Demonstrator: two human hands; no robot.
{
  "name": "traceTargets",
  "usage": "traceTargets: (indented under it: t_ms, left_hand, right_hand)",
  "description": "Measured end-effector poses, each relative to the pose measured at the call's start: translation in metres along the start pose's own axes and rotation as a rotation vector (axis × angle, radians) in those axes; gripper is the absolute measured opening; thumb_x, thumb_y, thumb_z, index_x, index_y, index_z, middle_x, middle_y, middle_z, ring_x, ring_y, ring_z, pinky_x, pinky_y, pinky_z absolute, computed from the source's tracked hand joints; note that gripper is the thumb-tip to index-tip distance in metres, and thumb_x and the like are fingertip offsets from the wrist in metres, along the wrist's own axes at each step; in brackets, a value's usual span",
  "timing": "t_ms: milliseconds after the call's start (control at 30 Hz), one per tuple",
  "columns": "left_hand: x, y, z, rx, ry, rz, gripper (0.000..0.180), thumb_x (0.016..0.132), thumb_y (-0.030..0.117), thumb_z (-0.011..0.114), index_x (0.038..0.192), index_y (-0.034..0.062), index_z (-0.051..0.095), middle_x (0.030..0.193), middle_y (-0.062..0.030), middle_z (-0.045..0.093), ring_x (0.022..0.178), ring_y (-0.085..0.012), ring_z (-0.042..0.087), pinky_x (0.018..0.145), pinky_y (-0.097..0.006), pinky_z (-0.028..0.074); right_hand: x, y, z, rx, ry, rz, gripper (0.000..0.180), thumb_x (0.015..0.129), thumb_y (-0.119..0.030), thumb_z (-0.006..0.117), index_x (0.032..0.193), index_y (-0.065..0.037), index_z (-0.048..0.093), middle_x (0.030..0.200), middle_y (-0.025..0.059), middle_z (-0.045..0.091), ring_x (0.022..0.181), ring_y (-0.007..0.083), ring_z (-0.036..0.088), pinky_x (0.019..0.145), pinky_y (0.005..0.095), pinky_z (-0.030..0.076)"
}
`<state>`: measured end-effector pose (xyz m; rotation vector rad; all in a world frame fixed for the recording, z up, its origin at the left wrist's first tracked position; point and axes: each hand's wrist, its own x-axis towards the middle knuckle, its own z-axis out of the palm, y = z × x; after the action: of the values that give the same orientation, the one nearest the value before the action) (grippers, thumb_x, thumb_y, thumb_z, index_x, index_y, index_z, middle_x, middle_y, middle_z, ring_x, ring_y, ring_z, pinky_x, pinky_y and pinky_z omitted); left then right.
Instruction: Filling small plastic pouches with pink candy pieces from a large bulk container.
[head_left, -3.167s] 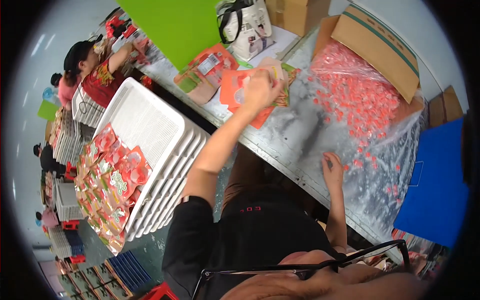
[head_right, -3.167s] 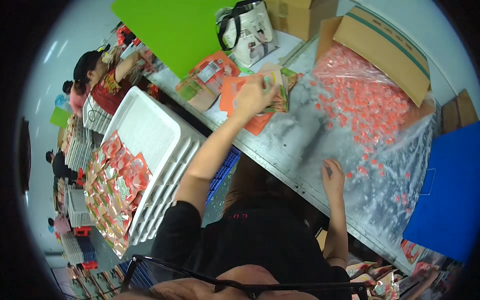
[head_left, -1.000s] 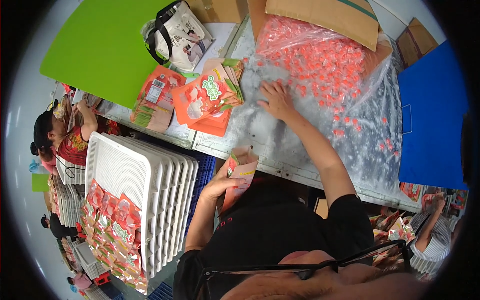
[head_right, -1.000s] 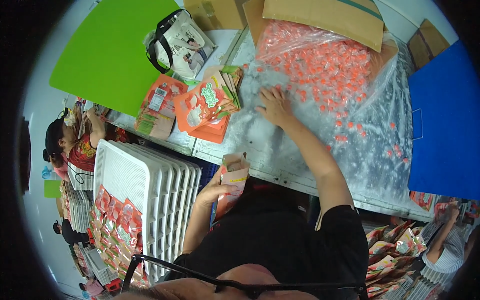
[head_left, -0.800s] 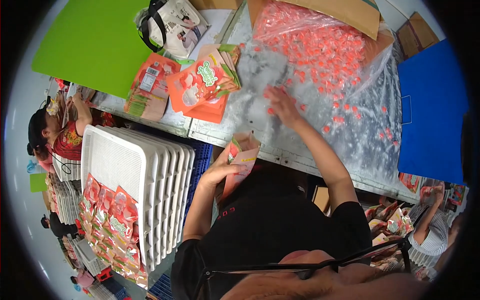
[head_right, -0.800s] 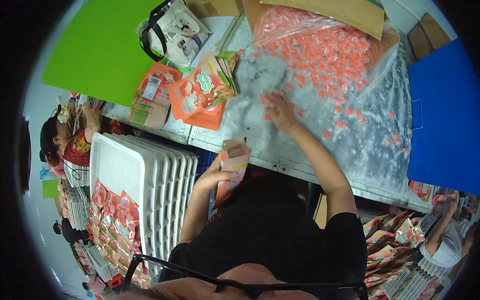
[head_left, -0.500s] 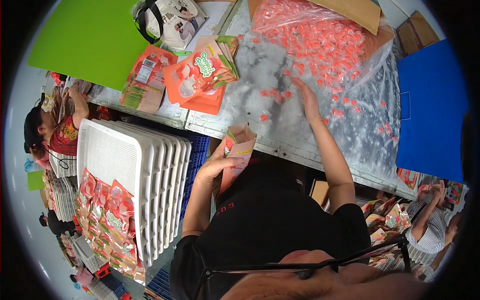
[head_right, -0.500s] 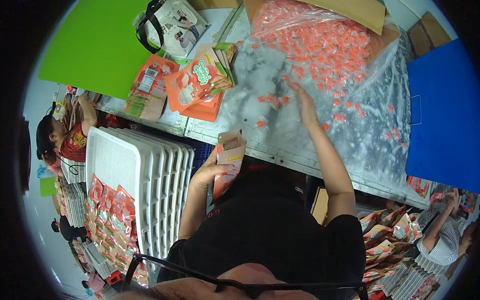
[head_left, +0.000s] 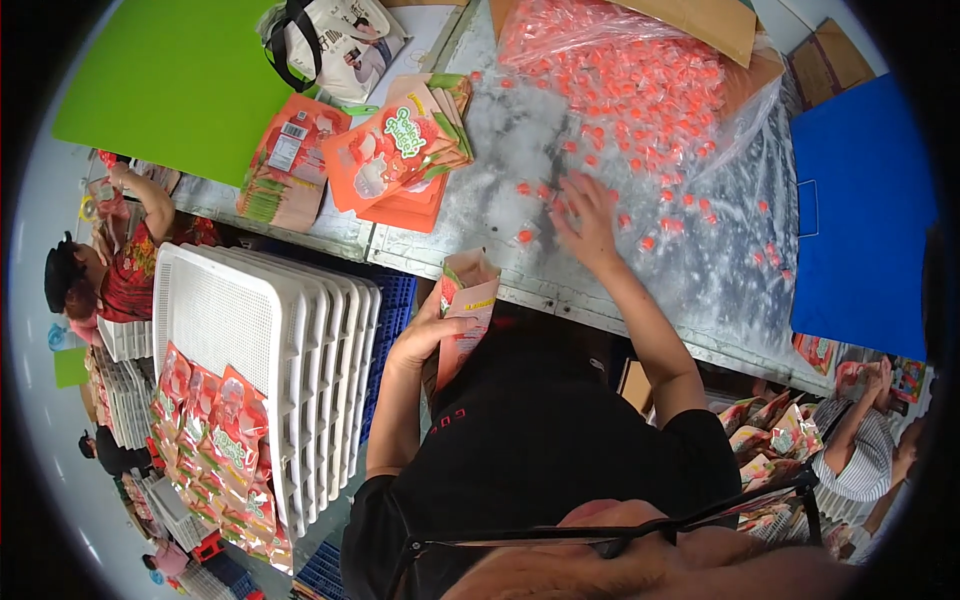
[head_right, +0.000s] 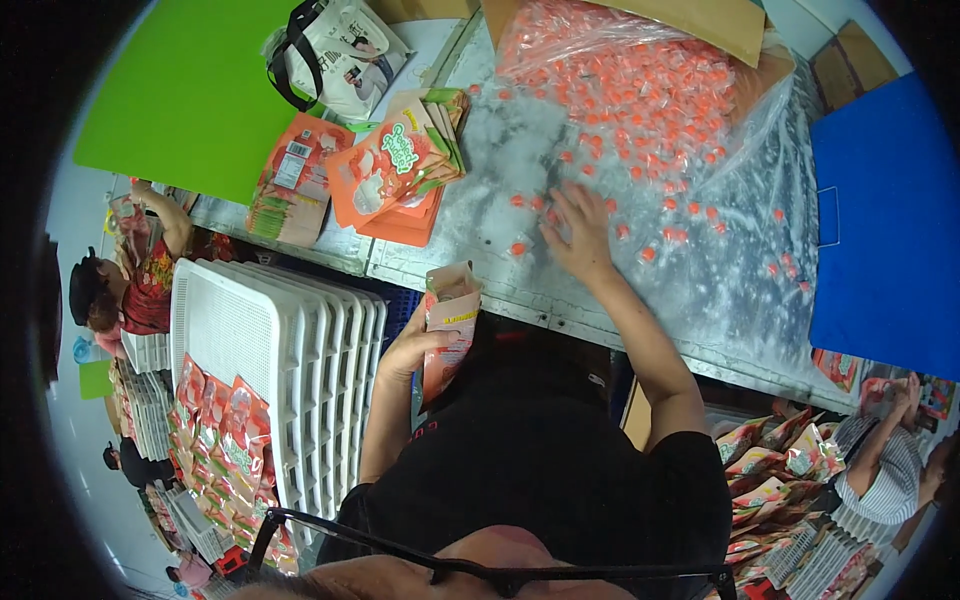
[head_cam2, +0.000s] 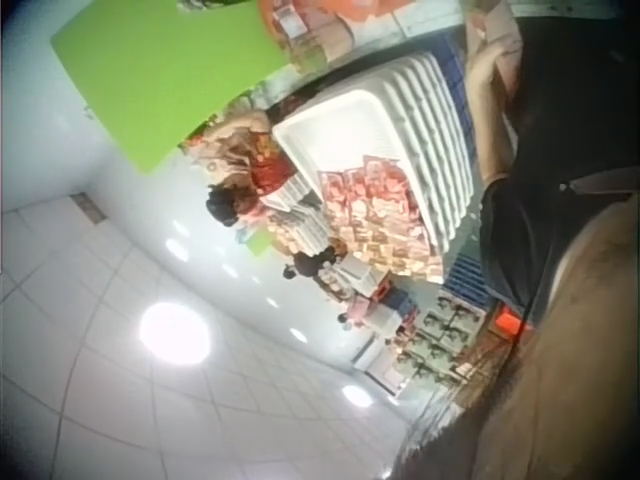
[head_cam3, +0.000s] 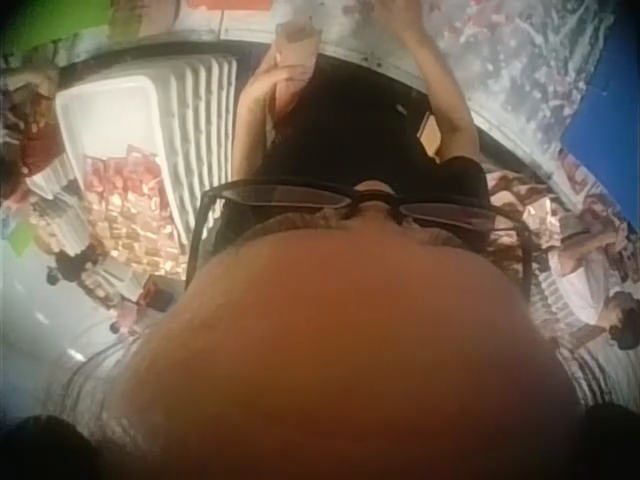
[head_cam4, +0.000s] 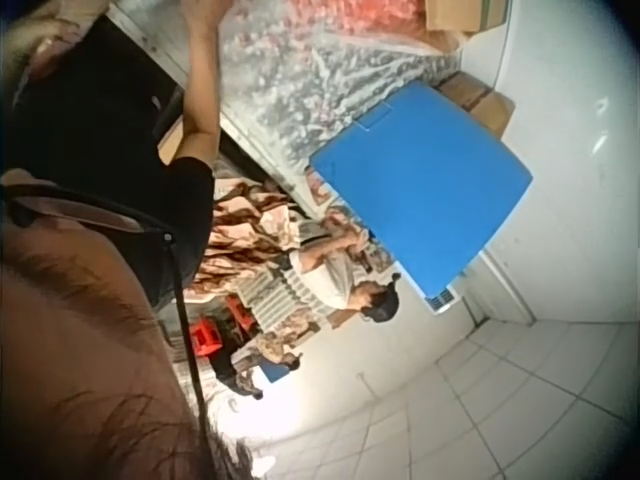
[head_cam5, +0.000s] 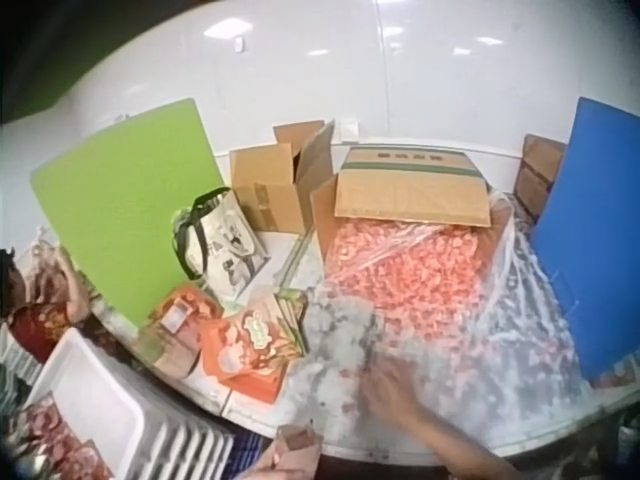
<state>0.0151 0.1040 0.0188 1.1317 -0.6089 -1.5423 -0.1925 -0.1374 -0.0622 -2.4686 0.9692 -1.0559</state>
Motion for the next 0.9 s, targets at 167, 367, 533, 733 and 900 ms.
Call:
traceTargets:
  t_ms: [167, 367, 533, 733, 900]
  left_hand:
    - [0.003, 0.000, 0.003, 0.023, 0.048, -0.032, 0.099, 0.065, 0.011, 0.076, 0.153, 0.0050, 0.030, 0.143, -0.0104, 0.049, 0.132, -0.0246, 0.044, 0.113, -0.038, 0.031]
    - [0.003, 0.004, 0.005, 0.021, 0.071, -0.017, 0.099, 0.065, 0.008, 0.075, 0.153, 0.0048, 0.031, 0.142, -0.0097, 0.049, 0.132, -0.0241, 0.044, 0.113, -0.038, 0.031]
    - [-0.003, 0.014, 0.000, 0.097, 0.054, 0.052, 0.095, 0.068, 0.008, 0.075, 0.153, 0.0048, 0.031, 0.144, -0.0087, 0.047, 0.135, -0.0223, 0.041, 0.114, -0.036, 0.027]
    - [0.002, 0.026, 0.003, 0.275, 0.078, 0.120, 0.091, 0.071, -0.001, 0.073, 0.152, 0.0069, 0.031, 0.142, -0.0070, 0.047, 0.134, -0.0196, 0.040, 0.113, -0.035, 0.029]
    - [0.005, 0.025, 0.000, 0.372, 0.093, 0.163, 0.092, 0.070, -0.008, 0.071, 0.151, 0.0071, 0.031, 0.139, -0.0077, 0.048, 0.127, -0.0175, 0.045, 0.107, -0.033, 0.038]
  right_hand:
    - [-0.009, 0.021, 0.003, 0.074, 0.095, 0.234, 0.048, 0.085, -0.025, 0.072, 0.127, -0.006, 0.060, 0.137, 0.0168, 0.054, 0.126, 0.0384, 0.049, 0.107, 0.0484, 0.038]
    - [-0.011, 0.007, 0.014, -0.120, -0.056, 0.066, 0.046, 0.082, -0.026, 0.073, 0.124, -0.009, 0.062, 0.128, 0.0130, 0.057, 0.123, 0.0343, 0.050, 0.108, 0.0482, 0.034]
    - [-0.016, 0.007, 0.008, -0.028, -0.130, 0.095, 0.059, 0.075, -0.034, 0.078, 0.126, -0.010, 0.061, 0.134, 0.0095, 0.053, 0.127, 0.0338, 0.046, 0.107, 0.0494, 0.032]
    - [0.019, -0.026, 0.012, -0.126, -0.276, -0.148, 0.068, 0.071, -0.040, 0.080, 0.129, -0.011, 0.060, 0.147, 0.0097, 0.046, 0.132, 0.0364, 0.041, 0.107, 0.0515, 0.031]
    - [0.004, -0.028, 0.020, 0.033, -0.282, -0.294, 0.047, 0.076, -0.031, 0.076, 0.116, -0.009, 0.062, 0.132, 0.0091, 0.054, 0.119, 0.0311, 0.049, 0.099, 0.0511, 0.038]
